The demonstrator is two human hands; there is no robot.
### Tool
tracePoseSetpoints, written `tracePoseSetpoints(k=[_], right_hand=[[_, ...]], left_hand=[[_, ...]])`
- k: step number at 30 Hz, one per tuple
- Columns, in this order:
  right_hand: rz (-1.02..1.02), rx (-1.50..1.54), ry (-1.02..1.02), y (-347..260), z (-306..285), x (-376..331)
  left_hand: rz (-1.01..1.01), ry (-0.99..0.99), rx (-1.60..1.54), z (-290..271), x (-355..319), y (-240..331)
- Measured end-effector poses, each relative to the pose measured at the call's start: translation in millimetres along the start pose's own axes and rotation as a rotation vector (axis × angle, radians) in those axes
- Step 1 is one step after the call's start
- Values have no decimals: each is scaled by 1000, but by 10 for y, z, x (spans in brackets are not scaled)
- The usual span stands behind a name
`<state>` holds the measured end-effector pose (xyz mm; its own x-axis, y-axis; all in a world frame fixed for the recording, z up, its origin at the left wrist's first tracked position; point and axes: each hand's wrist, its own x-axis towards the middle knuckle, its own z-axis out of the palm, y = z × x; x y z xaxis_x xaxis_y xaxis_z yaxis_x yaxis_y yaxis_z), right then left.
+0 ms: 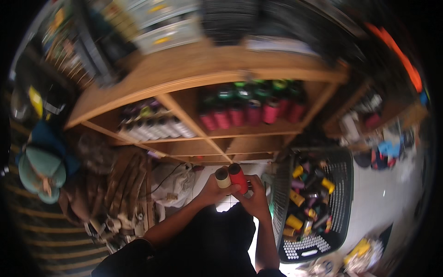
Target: The person repeatedly picks up thread spools from a black plastic basket and places them onto a wooden shelf. They handle spools one at a time, moving them from the basket to the shelf and occasionally adjusting their positions.
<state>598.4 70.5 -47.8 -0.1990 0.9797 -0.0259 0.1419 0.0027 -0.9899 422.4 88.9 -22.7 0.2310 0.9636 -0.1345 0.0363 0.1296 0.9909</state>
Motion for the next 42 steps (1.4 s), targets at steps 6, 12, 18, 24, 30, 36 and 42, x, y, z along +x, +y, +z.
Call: tracePoseSetpoints(k=[6, 12, 18, 24, 30, 36, 42], right_hand=[[104, 292, -235, -21, 958, 231], [124, 344, -341, -105, 1779, 351], [176, 538, -194, 6, 2115, 332], [263, 555, 332, 374, 1367, 94], [182, 392, 877, 587, 97, -707], [213, 573, 1417, 1079, -694, -1919], [230, 345, 1746, 1214, -959, -2825]], left_hand=[[-288, 360, 50, -1176, -868, -236], [-408, 464, -98, -2116, -1825, -998], [-214, 405, -145, -2084, -1458, -780], [-374, -180, -612, -1429, -662, -636], [-553, -500, -591, -193, 84, -301], [-689, -800, -335, 1459, 606, -619], [-132, -988, 366, 2848, 908, -2146]])
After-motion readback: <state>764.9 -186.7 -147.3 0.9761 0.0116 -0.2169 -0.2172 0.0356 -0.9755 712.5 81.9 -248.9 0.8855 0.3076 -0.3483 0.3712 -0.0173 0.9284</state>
